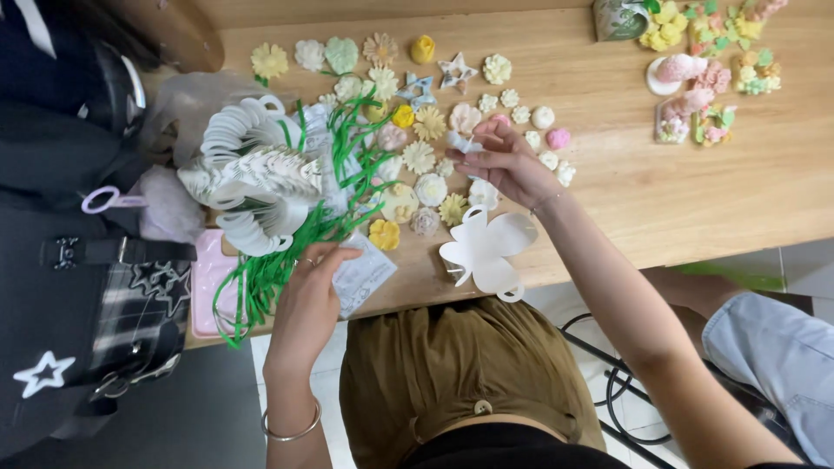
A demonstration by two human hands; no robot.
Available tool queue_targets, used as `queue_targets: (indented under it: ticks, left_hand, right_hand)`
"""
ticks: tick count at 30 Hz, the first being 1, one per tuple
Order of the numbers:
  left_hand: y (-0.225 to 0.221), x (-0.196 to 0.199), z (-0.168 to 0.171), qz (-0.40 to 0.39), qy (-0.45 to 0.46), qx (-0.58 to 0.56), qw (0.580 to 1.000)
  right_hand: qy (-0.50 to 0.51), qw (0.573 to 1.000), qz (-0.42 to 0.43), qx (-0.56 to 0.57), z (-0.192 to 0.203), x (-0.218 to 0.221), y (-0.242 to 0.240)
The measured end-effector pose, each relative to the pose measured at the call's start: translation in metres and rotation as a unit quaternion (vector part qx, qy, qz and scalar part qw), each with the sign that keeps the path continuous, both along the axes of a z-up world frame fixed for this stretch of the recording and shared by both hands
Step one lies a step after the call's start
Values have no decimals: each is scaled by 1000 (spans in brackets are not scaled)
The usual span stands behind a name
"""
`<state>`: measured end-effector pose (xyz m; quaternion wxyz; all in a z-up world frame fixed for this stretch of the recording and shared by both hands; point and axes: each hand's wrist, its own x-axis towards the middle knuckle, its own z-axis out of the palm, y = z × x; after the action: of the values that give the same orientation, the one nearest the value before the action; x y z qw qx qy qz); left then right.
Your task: The person is sorting and examining various wax flower shapes and placing them on a shelf.
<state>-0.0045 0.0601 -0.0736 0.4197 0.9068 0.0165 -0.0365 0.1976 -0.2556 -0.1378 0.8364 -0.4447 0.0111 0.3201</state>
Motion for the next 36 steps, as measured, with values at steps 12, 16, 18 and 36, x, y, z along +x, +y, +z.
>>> queue_targets:
  ticks: [12,16,18,36]
  left_hand:
    - [-18,41,11,11,78,42,996]
    - [-18,46,4,14,76,43,996]
    - [-17,46,-6,8,119,63,991]
    - [-34,51,-42,28,189,65,979]
  right_hand:
    - [-393,712,-91,-575,-115,182,-40]
    - [-443,638,-104,-621,-122,198,-37]
    - [-430,609,-95,-660,-125,207,-35]
    - [-510,688,-46,-514,-296,294,-52]
